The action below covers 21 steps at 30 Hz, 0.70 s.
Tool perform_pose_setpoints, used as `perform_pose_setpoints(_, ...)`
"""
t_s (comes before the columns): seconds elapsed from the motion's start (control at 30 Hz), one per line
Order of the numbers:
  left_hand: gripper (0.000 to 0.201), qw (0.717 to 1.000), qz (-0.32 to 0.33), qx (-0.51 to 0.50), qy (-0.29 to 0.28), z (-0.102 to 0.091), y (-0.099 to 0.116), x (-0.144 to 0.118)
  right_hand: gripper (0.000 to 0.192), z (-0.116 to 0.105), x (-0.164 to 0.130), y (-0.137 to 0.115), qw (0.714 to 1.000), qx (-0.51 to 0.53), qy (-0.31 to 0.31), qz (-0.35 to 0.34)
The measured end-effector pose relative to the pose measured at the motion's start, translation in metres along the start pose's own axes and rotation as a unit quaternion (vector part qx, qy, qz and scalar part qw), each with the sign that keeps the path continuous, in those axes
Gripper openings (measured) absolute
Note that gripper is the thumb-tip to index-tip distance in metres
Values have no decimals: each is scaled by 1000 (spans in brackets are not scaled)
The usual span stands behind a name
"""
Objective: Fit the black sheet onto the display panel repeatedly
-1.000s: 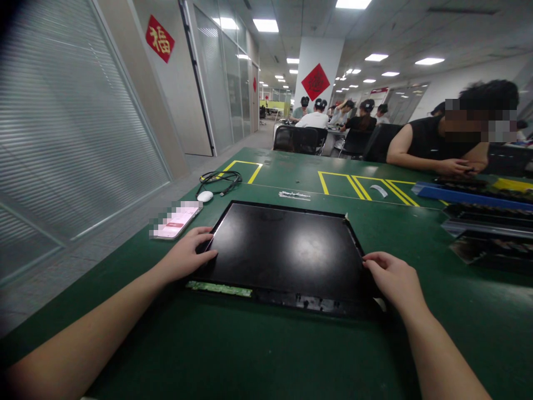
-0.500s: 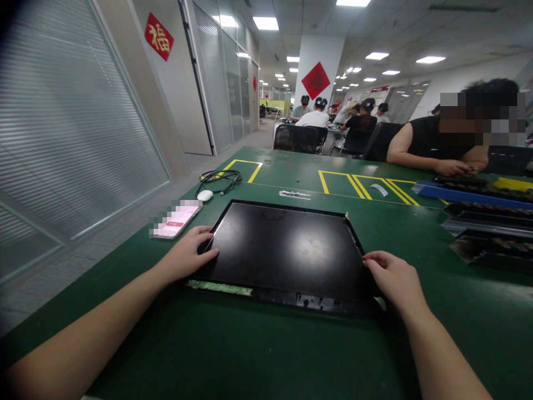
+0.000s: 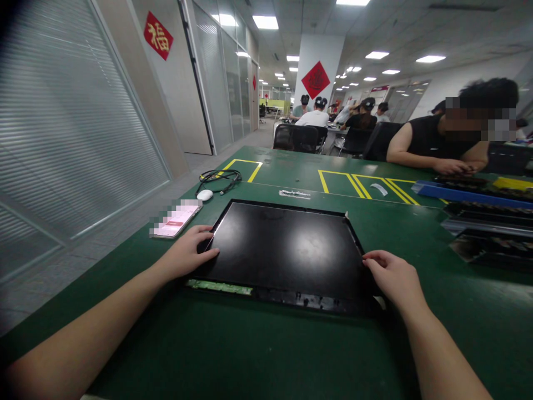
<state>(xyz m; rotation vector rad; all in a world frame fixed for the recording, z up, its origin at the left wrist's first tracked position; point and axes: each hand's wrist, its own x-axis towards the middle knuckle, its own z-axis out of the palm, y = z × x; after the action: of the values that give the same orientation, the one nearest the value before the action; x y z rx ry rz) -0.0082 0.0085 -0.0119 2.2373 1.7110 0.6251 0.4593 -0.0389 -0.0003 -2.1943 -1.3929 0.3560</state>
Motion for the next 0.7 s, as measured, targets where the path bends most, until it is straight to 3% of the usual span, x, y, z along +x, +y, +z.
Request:
perform_pose_setpoints(0.5,35,995,-80,-60,2,3,-11,8,28,7,0,6,995,95,-11,41)
perform_pose_setpoints(0.7,37,994,-90,-67,3,2,-5,5,27,2,-2,-3,1000,14,2,1)
